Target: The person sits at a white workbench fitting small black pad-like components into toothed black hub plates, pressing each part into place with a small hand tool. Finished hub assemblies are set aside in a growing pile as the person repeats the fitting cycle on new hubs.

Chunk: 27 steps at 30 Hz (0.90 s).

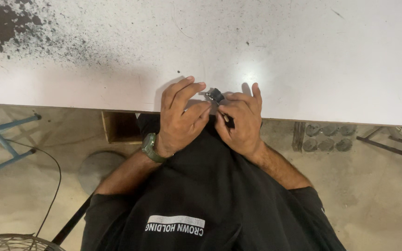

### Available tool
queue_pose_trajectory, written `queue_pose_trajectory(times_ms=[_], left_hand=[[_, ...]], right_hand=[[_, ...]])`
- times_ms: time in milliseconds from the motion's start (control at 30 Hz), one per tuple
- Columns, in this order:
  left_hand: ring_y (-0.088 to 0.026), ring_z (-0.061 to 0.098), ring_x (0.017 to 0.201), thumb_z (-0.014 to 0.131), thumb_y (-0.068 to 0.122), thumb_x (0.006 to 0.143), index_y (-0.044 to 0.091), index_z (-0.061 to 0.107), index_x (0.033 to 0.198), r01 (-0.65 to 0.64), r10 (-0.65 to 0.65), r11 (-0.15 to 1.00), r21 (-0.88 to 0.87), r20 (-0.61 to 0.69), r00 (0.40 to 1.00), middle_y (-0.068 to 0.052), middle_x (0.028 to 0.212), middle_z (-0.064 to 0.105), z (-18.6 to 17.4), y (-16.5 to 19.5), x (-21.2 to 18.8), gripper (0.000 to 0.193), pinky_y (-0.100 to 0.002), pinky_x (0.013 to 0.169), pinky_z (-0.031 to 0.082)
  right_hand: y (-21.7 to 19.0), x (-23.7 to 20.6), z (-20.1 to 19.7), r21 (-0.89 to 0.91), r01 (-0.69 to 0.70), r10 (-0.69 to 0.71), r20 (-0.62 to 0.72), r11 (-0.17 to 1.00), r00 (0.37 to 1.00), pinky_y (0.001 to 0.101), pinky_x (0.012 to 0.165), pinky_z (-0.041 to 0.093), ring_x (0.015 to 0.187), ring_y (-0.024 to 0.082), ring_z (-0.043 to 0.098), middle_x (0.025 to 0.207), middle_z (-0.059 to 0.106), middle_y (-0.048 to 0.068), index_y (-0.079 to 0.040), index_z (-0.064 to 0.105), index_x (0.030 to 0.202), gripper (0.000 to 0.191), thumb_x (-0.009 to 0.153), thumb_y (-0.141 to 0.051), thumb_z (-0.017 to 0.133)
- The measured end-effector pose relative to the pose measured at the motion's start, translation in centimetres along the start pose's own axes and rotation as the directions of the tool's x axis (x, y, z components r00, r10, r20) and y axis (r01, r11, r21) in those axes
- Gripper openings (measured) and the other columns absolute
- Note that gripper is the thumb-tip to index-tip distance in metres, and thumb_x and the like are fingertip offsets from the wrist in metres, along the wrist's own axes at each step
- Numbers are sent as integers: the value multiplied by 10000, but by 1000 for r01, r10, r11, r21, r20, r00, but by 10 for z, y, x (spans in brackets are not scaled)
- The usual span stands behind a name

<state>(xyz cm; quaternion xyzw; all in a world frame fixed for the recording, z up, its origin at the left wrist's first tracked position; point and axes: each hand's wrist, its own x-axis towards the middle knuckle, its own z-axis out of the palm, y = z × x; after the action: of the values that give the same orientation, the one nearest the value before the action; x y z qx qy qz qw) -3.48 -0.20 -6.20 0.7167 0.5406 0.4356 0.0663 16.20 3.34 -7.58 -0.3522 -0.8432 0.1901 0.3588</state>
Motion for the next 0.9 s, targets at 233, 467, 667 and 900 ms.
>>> queue_pose_trajectory(times_ms=[233, 467, 667, 900], left_hand=[[-298, 482, 1375, 848, 95, 887, 105, 725, 950, -120, 116, 986, 114, 39, 992, -75, 1363, 599, 4, -3, -1, 138, -520, 1143, 435], [-274, 503, 1363, 853, 123, 908, 140, 754, 1007, 9, -9, 999, 50, 11, 1000, -58, 1347, 614, 6, 1, 1, 141, -505, 1202, 344], [-225, 548, 1307, 827, 101, 889, 132, 740, 975, 158, -160, 987, 35, 100, 982, -1, 1225, 659, 3, 0, 2, 126, -494, 1252, 272], [-209, 552, 1301, 815, 107, 885, 140, 717, 927, 143, -149, 987, 78, 91, 985, 18, 1147, 689, 7, 0, 3, 112, -503, 1274, 195]], right_hand=[[1, 3, 3, 68, -2, 2, -10, 998, 1000, 594, 1284, 211, 1149, 273, 666, 965, 683, 59, -71, 625, 1022, 282, 834, 40, 803], [1, 2, 2, 75, -2, 3, -7, 997, 1000, 607, 1282, 188, 1123, 266, 662, 954, 700, 65, -72, 624, 993, 270, 824, 35, 805], [3, -1, 5, 66, -18, 19, -13, 998, 1000, 611, 1284, 176, 1117, 269, 669, 949, 697, 66, -73, 622, 975, 269, 810, 47, 798], [7, -10, 9, 47, 164, -163, -34, 985, 986, 609, 1284, 159, 1168, 292, 692, 917, 639, 65, -71, 613, 994, 314, 816, 70, 829]])
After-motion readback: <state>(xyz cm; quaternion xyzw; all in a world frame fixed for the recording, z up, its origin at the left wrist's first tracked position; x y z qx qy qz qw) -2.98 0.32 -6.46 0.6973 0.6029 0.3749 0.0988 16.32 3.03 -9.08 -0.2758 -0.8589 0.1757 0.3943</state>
